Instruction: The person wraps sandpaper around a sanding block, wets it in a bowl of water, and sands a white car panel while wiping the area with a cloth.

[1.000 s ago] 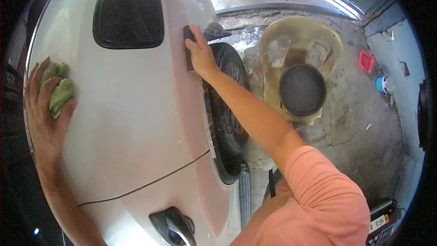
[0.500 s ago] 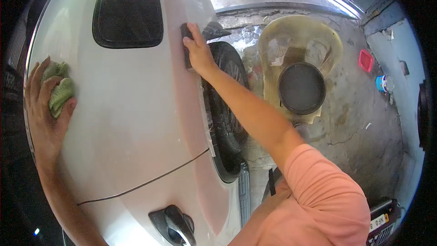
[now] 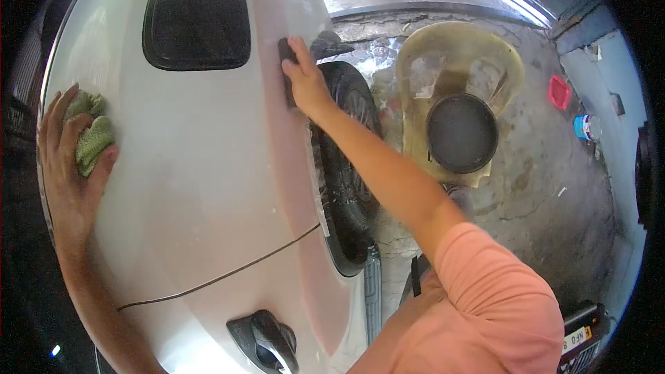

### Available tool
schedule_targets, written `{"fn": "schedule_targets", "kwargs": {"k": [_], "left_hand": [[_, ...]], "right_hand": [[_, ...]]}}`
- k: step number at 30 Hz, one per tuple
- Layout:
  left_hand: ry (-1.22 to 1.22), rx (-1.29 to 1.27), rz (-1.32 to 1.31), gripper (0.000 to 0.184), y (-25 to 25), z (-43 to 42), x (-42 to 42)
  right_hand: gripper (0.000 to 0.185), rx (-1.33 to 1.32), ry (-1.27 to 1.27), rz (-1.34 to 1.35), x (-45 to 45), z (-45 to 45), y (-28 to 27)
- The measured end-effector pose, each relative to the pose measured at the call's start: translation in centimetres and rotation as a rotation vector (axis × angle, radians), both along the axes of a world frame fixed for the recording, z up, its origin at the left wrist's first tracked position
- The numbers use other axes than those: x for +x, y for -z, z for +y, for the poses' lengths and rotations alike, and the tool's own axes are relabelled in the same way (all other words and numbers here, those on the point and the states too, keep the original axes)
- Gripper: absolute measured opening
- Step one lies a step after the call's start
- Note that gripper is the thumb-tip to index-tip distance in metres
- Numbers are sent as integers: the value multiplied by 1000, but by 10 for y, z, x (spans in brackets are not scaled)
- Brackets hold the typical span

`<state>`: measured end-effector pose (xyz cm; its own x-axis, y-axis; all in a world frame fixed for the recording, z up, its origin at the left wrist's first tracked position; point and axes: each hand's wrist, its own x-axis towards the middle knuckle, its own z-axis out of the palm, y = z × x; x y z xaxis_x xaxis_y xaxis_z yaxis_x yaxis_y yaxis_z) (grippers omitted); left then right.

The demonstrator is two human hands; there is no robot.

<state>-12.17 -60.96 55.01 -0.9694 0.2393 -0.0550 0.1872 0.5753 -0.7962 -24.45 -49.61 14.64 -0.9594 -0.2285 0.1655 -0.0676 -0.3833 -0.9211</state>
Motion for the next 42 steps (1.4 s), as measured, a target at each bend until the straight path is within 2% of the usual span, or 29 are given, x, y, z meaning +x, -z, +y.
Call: {"fn": "schedule_targets", "kwargs": {"k": [2, 5, 8, 9, 13, 16, 17, 20, 21, 24, 28, 31, 34, 36, 38, 39, 41, 42], "left_hand": [[7, 8, 0, 38, -1, -3, 0], [22, 19, -19, 38, -3, -2, -2], [41, 48, -28, 37, -4, -4, -2], [50, 64, -30, 37, -3, -4, -2], [57, 99, -57, 36, -5, 0, 0], [72, 114, -53, 35, -4, -6, -2], [70, 116, -49, 35, -5, -5, -2], [93, 162, -60, 34, -4, -4, -3], [105, 182, -66, 34, -4, -4, -3], [62, 146, -75, 31, -5, 0, -1], [62, 166, -51, 32, -1, 6, -1], [74, 197, -33, 34, 0, 2, 0], [74, 184, 1, 37, 1, 2, -2], [100, 205, -3, 38, 1, -1, -1], [58, 220, -3, 39, 0, 5, -2], [40, 227, -4, 39, 0, 8, -3], [40, 237, 15, 38, 1, 8, -3], [38, 244, 12, 37, 2, 8, -3]], "right_hand": [[55, 50, -74, -27, 63, 22, -18], [61, 28, -149, 148, 187, 60, -19], [63, 3, -210, 130, 173, 59, -18], [60, 68, -145, 128, 142, 45, -15], [56, -43, -38, 11, -5, 3, -37], [55, 27, -7, 30, 18, 6, -40], [57, 87, -22, 90, 54, 12, -35], [62, 52, -119, 224, 171, 56, -28], [64, 28, -137, 258, 186, 67, -34], [61, 94, -140, 211, 137, 44, -29], [58, -22, -131, 23, -16, -1, -59], [61, 42, -64, 43, 3, -1, -57], [64, 41, -96, 169, 129, 35, -41], [65, 31, -142, 208, 167, 54, -34], [65, -3, -164, 259, 168, 56, -27], [63, 82, -147, 223, 141, 45, -27], [58, -116, -166, -90, 58, 10, -39], [57, -76, -140, -63, 12, 1, -45]]}}
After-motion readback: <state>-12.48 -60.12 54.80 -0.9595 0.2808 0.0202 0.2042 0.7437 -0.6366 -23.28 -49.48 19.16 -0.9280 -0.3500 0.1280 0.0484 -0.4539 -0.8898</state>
